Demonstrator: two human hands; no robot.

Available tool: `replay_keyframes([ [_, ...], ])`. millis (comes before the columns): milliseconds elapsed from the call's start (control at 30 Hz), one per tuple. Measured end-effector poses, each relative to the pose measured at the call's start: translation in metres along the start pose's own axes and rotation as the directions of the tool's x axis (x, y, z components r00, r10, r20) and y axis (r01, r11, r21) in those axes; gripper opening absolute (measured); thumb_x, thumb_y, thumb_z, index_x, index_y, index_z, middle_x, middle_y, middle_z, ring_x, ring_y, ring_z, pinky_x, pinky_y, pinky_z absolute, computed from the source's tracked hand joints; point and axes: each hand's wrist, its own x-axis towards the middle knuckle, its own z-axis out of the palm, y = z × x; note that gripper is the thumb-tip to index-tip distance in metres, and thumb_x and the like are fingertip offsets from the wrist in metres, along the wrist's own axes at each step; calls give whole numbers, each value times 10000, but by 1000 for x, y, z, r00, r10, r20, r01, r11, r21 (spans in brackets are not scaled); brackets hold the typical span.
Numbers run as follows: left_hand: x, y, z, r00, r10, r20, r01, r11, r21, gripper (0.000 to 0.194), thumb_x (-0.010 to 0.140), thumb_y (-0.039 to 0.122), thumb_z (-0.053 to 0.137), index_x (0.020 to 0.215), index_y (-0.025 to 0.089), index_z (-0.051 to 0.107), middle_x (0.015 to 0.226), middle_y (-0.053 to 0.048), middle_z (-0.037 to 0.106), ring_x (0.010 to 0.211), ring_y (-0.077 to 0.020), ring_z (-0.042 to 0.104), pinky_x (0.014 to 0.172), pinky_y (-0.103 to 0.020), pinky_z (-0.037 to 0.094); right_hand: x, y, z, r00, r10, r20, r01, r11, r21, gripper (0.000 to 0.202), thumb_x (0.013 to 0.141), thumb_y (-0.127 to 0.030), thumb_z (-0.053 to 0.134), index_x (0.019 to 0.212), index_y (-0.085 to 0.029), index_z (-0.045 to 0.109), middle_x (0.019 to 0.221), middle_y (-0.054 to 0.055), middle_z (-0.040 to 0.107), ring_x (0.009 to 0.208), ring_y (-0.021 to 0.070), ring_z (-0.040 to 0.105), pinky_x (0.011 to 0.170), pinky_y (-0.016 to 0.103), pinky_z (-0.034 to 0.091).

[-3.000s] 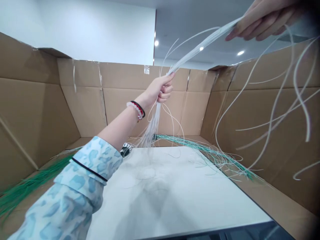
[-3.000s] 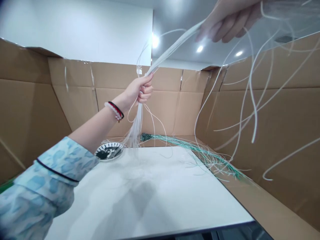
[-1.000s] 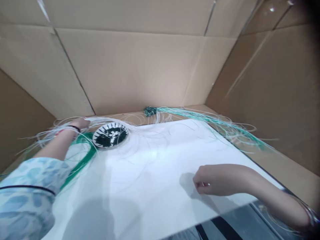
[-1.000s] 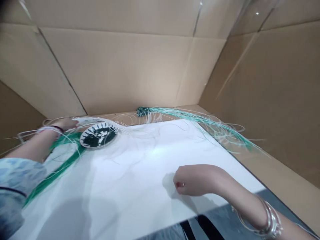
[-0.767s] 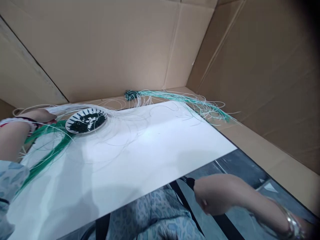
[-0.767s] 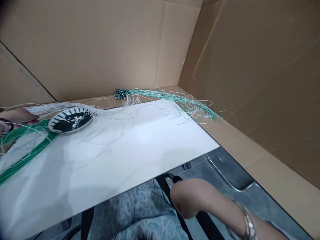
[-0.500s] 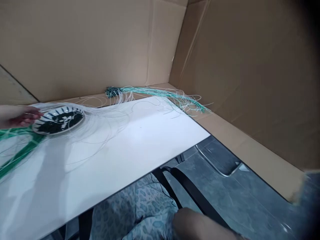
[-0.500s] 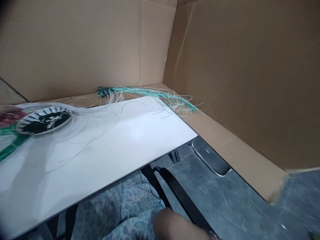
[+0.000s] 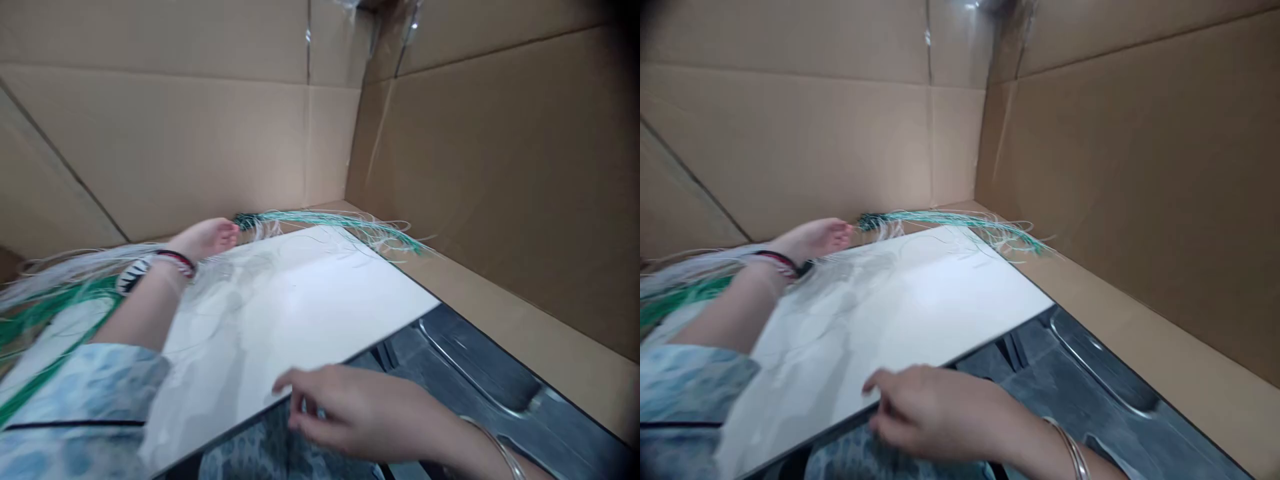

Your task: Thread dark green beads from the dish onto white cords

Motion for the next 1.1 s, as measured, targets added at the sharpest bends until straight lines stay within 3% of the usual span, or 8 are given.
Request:
replay_keyframes([
  [167, 7, 12, 38, 989, -49, 138, 54, 998, -31, 316, 990, 320, 669, 1270, 173, 648, 1254, -101, 694, 1010, -247, 716, 836, -445, 622, 98, -20, -9, 980, -96, -177, 144, 947, 288, 716, 895, -439, 760, 1494, -198, 451, 1601, 193, 446, 1430, 328, 477, 1119, 455, 420],
  [267, 4, 15, 45, 981, -42, 188, 43, 999, 0, 330, 989, 325, 670, 1282, 175, 643, 1272, -104, 688, 1030, -255, 712, 851, -457, 618, 145, -23, 8, 983, -129, -133, 177, 870, 460, 473, 967, -393, 713, 1343, -147, 566, 1202, 122, 739, 1066, 237, 725, 880, 375, 580],
  [333, -2, 11, 39, 977, -35, 211, 24, 998, 52, 329, 989, 328, 669, 1280, 176, 644, 1271, -104, 688, 1032, -256, 712, 856, -460, 616, 156, -18, 7, 981, -115, -156, 182, 825, 535, 284, 1045, -411, 604, 1051, -137, 680, 851, 16, 729, 734, 162, 717, 699, 325, 595],
  [433, -23, -5, 16, 969, -15, 245, -26, 986, 162, 310, 994, 336, 660, 1260, 177, 653, 1249, -100, 698, 1014, -249, 714, 853, -455, 614, 142, 3, -27, 957, -39, -286, 219, 744, 632, 345, 1063, -455, 562, 949, -144, 658, 701, -50, 613, 468, 74, 530, 462, 212, 485],
  [633, -111, -77, -25, 929, 5, 370, -177, 883, 434, 255, 991, 332, 663, 1206, 198, 695, 1305, -102, 694, 1151, -278, 674, 999, -524, 546, 78, 80, -121, 796, 209, -568, 298, 681, 668, 385, 1067, -449, 550, 800, -171, 560, 570, -123, 376, 370, 33, 262, 336, 163, 225],
  [800, -160, -138, -14, 964, 10, 266, -172, 786, 593, 477, 949, 401, 703, 1412, 361, 596, 1673, -61, 381, 1531, -361, 316, 1238, -599, 267, 57, 128, -117, 746, 410, -525, 72, 734, 675, 428, 998, -365, 631, 660, -214, 416, 556, -136, 255, 399, 42, 179, 363, 178, 122],
  [900, -144, -148, -2, 981, 76, 177, -169, 779, 604, 472, 974, 438, 655, 1432, 355, 579, 1674, -73, 378, 1517, -358, 341, 1230, -596, 289, 59, 140, -101, 728, 435, -530, 23, 758, 652, 413, 866, -422, 656, 637, -246, 360, 586, -134, 210, 433, 51, 137, 425, 195, 76],
  [1100, -56, -138, 13, 980, 193, -41, -135, 806, 576, 448, 973, 337, 684, 1392, 207, 594, 1520, -136, 544, 1326, -352, 566, 1082, -609, 468, 75, 134, -75, 711, 448, -541, -50, 800, 597, 418, 653, -542, 661, 592, -276, 344, 525, -115, 238, 395, 74, 182, 426, 225, 102],
])
